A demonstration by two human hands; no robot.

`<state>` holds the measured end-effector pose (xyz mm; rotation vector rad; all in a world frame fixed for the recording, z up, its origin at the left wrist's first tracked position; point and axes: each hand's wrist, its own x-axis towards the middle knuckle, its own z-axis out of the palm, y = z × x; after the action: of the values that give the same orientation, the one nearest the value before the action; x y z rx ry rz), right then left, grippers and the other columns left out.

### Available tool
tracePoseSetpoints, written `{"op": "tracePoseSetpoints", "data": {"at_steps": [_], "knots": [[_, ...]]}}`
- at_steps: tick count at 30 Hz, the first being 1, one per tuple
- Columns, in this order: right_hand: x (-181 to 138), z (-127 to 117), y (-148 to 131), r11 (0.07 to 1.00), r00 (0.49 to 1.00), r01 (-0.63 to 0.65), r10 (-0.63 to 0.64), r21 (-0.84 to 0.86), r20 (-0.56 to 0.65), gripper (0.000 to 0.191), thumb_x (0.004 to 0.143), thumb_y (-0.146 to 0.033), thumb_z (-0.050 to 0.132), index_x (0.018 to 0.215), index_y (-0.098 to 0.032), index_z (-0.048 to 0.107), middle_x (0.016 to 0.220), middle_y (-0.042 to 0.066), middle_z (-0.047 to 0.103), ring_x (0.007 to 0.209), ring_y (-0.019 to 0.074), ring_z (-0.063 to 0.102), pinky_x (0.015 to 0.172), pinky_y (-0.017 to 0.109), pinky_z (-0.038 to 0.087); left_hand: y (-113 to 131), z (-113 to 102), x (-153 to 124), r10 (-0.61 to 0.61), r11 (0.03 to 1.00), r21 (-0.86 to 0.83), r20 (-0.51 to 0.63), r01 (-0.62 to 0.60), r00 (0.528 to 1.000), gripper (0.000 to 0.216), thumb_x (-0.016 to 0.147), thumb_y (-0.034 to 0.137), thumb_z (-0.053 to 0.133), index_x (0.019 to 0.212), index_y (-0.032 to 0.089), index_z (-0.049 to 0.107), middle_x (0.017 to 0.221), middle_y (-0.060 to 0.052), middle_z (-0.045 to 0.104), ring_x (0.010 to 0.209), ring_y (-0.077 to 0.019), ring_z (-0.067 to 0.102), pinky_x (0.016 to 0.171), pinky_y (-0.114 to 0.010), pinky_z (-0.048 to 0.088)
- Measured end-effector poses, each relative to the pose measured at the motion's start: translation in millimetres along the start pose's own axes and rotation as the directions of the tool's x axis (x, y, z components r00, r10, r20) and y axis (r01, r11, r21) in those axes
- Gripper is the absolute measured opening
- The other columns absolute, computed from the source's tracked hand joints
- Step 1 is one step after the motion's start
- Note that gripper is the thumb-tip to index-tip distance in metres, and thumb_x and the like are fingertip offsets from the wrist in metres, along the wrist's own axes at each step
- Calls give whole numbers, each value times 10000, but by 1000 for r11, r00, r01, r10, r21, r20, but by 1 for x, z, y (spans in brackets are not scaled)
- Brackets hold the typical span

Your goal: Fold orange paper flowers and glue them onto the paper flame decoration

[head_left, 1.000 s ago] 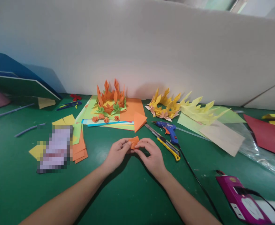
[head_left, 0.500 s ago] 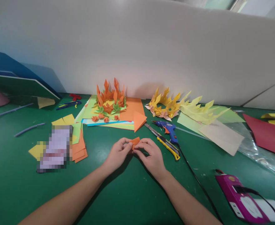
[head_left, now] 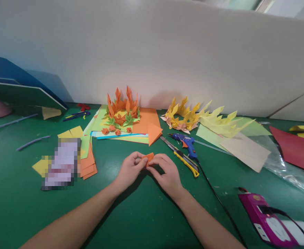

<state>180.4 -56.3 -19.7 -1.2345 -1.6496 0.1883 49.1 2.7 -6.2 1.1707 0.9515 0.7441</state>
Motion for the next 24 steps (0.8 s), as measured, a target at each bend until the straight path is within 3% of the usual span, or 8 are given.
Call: {"op": "tracePoseSetpoints", "data": {"at_steps": [5,10,18,24], "knots": [[0,-1,1,1000,1000,13,-13,0,7,111,854,-128,552,789,-203,601,778,40,607,754,171,590,697,305,503,-1,1,0,-7,1000,-22,-16,7,1000,350,595,456,714,677,177,521,504,68,587,491,-85,533,531,-208,403],[-2,1,4,1000,1000,17,-17,-22,14,105,843,-120,567,803,-200,622,804,50,621,772,174,597,716,311,509,-4,-1,2,52,997,51,-45,-50,998,335,629,446,694,637,175,498,471,84,521,450,-63,458,473,-188,349],[-2,0,3,997,999,37,-36,-61,21,111,854,-173,563,805,-210,655,778,48,631,748,178,606,691,315,512,-6,-2,3,12,1000,0,34,-12,999,396,658,429,686,917,193,501,493,84,587,472,-98,558,529,-220,437],[-3,1,3,995,998,50,-48,-85,34,144,872,-185,529,810,-205,658,773,53,633,745,176,604,692,313,508,-3,0,1,-10,1000,-6,10,10,1000,345,653,364,696,902,174,550,503,74,612,494,-106,596,569,-234,485]]}}
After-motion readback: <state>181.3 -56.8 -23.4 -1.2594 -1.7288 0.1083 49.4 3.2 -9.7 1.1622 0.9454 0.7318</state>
